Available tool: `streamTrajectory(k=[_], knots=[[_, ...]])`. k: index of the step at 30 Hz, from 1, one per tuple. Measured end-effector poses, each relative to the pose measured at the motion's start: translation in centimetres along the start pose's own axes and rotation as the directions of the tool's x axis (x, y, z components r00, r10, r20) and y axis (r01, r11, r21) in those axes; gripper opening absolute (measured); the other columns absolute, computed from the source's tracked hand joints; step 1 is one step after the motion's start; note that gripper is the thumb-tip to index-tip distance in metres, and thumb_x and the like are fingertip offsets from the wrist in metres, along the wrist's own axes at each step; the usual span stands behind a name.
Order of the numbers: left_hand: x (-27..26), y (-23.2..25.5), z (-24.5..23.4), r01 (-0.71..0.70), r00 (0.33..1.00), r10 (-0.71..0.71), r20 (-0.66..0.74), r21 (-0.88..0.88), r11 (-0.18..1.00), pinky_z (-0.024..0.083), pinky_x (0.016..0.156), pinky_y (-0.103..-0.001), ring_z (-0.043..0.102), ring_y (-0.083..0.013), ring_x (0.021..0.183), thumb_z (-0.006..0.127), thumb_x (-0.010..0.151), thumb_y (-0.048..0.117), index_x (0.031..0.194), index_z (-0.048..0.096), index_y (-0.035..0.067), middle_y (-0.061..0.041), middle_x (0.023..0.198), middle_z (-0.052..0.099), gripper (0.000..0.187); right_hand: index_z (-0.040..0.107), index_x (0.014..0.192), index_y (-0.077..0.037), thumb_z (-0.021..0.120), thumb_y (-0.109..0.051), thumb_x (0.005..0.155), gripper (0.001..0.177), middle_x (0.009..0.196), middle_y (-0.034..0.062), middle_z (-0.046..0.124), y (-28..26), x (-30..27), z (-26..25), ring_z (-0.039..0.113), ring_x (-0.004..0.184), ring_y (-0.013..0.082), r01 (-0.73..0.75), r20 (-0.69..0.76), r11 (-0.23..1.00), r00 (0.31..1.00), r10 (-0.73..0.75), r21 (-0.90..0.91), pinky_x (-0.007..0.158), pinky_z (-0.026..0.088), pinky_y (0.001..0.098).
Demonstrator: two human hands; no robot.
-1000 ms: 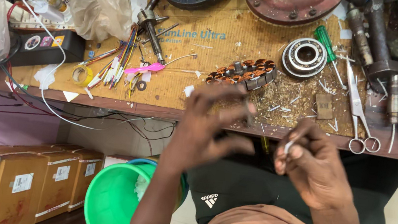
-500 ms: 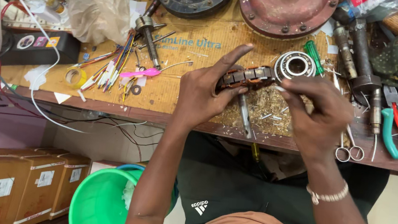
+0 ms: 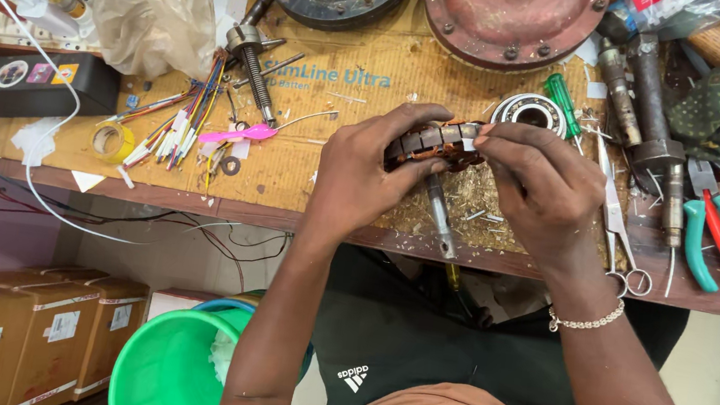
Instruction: The person repeatedly inserts small white insulating pieces into the slots of a motor stator, trims them with scissors, and uses a screwdriver to adjust the copper windings. The work is performed on a cluttered workbench with various tools and electrical parts visible.
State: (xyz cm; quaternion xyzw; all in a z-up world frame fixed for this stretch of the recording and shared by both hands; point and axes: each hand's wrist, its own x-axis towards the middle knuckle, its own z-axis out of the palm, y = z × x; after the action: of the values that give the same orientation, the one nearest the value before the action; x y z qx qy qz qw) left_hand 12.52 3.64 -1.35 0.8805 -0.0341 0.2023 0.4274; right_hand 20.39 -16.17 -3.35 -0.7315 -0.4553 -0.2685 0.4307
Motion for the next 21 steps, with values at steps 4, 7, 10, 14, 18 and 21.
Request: streamTrajectory(k=[4, 7, 10, 14, 18, 21], knots=[[0.0, 0.2, 0.1, 0.021, 1.000, -0.021, -0.005, -0.008, 1.000, 0.059, 0.079, -0.035, 0.076, -0.0261, 0.093, 0.087, 0.079, 0.017, 0.127, 0.067, 0.016, -0.009, 0.104, 0.076, 0.052, 0.072, 0.106, -0.001, 0.079, 0.010, 0.096, 0.016, 0.109, 0.0127, 0.075, 0.1, 0.1, 0.1, 0.077, 0.098, 0.0228, -0.032, -0.002, 0.999, 0.999, 0.032, 0.015, 0.078, 0.064, 0.0295], [0.2, 0.3, 0.4, 0.015, 1.000, -0.015, -0.007, -0.014, 1.000, 0.058, 0.077, -0.034, 0.076, -0.0257, 0.092, 0.087, 0.079, 0.016, 0.126, 0.067, 0.015, -0.010, 0.104, 0.077, 0.051, 0.071, 0.104, -0.001, 0.079, 0.010, 0.095, 0.017, 0.107, 0.0123, 0.075, 0.3, 0.3, -0.2, 0.076, 0.094, 0.0225, -0.018, 0.008, 1.000, 1.000, 0.018, -0.008, 0.077, 0.063, 0.0307], [0.5, 0.3, 0.7, 0.014, 1.000, -0.015, -0.007, -0.055, 0.998, 0.059, 0.078, -0.034, 0.077, -0.0239, 0.090, 0.086, 0.080, 0.014, 0.126, 0.066, 0.015, -0.009, 0.105, 0.077, 0.050, 0.070, 0.102, -0.001, 0.079, 0.010, 0.091, 0.018, 0.105, 0.0117, 0.074, 0.2, 0.5, -0.5, 0.075, 0.089, 0.0226, -0.024, 0.035, 0.999, 0.999, 0.026, -0.044, 0.072, 0.060, 0.0315], [0.6, 0.4, 1.2, 0.002, 1.000, -0.005, -0.018, -0.130, 0.991, 0.059, 0.084, -0.034, 0.077, -0.0233, 0.096, 0.082, 0.085, 0.010, 0.132, 0.064, 0.015, -0.010, 0.109, 0.075, 0.051, 0.070, 0.102, -0.002, 0.077, 0.012, 0.089, 0.021, 0.103, 0.0108, 0.073, 0.0, 0.5, -0.6, 0.073, 0.092, 0.0238, -0.060, 0.058, 0.997, 0.996, 0.062, -0.045, 0.075, 0.059, 0.0338], [0.6, 0.5, 1.9, 0.048, 0.998, -0.051, -0.043, -0.074, 0.996, 0.057, 0.087, -0.038, 0.073, -0.0268, 0.097, 0.081, 0.082, 0.007, 0.138, 0.061, 0.014, -0.013, 0.107, 0.074, 0.059, 0.066, 0.104, -0.003, 0.075, 0.011, 0.090, 0.022, 0.104, 0.0107, 0.071, 0.6, 0.3, -0.4, 0.072, 0.099, 0.0267, -0.067, 0.053, 0.997, 0.996, 0.069, -0.033, 0.082, 0.059, 0.0374], [0.7, 0.3, 2.0, 0.048, 0.994, -0.057, -0.091, -0.097, 0.994, 0.057, 0.091, -0.037, 0.073, -0.0268, 0.103, 0.080, 0.085, 0.007, 0.139, 0.059, 0.014, -0.014, 0.115, 0.073, 0.058, 0.066, 0.103, -0.005, 0.074, 0.011, 0.086, 0.024, 0.106, 0.0085, 0.074, 1.3, -0.3, 0.1, 0.073, 0.110, 0.0289, -0.055, 0.093, 0.998, 0.994, 0.052, 0.030, 0.092, 0.060, 0.0395]])
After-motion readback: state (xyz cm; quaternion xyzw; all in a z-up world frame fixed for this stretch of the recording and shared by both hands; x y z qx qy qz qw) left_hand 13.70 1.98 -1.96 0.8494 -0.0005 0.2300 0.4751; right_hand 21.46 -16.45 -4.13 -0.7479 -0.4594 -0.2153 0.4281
